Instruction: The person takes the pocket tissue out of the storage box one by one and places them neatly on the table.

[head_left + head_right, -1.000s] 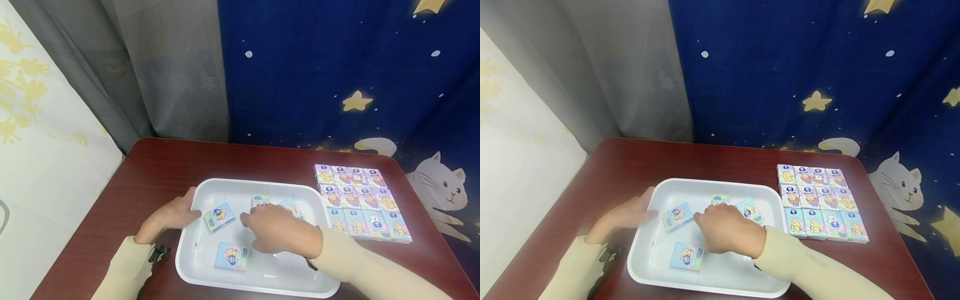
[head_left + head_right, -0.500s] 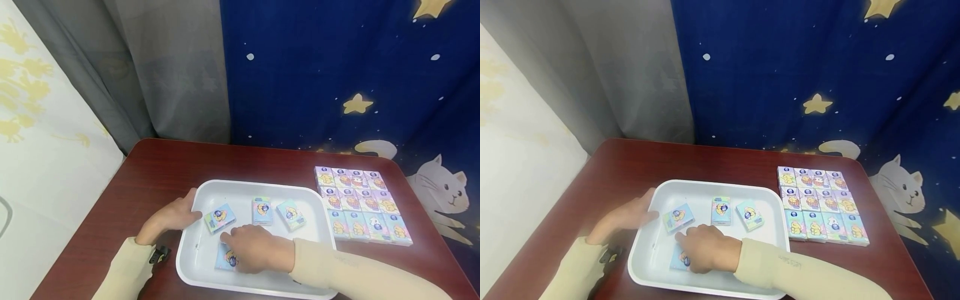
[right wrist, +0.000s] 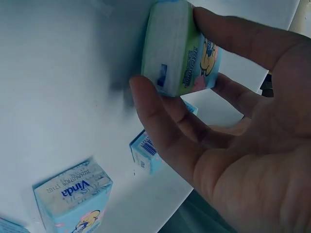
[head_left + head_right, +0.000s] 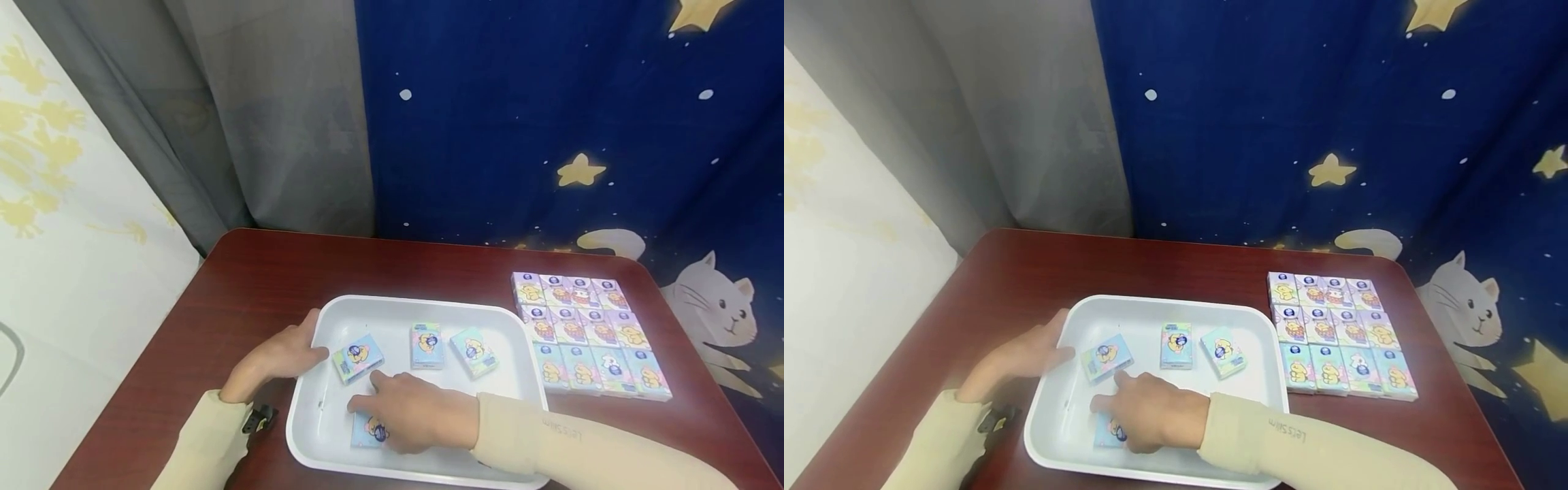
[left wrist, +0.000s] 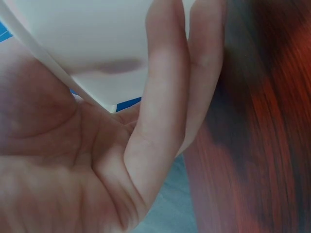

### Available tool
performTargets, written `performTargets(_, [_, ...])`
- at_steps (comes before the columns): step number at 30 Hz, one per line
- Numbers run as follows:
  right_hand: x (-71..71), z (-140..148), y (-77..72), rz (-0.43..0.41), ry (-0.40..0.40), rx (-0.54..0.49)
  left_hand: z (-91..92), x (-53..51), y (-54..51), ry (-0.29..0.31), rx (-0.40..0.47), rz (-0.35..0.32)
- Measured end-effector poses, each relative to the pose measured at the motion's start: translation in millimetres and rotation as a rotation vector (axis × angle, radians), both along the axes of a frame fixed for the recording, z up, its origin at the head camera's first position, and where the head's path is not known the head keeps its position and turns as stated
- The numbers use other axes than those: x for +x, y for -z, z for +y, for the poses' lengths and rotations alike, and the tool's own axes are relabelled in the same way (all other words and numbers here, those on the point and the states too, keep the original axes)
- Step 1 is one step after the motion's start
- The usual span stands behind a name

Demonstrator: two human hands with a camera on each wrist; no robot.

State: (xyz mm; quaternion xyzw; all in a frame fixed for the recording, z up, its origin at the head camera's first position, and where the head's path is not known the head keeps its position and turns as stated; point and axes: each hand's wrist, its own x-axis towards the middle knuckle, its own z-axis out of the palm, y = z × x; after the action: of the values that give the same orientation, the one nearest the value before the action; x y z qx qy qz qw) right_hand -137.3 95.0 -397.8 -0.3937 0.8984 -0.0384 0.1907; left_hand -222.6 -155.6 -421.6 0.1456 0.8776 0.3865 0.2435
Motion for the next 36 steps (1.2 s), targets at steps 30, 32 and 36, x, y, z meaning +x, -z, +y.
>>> performTargets(30, [-14.4, 69, -27.0, -0.259, 0.214, -0.422, 0.7, 0.4, -0.2, -0.014, 0.009, -0.004])
performTargets(32, [-15.0, 76, -29.3, -0.262, 0.241, -0.443, 0.9, 0.5, 0.0, -0.017, 0.013, -0.009])
performTargets(36, [-16.7, 89, -33.2, -0.273, 0.271, -0.489, 0.9, 0.2, 0.7, -0.021, 0.019, -0.014])
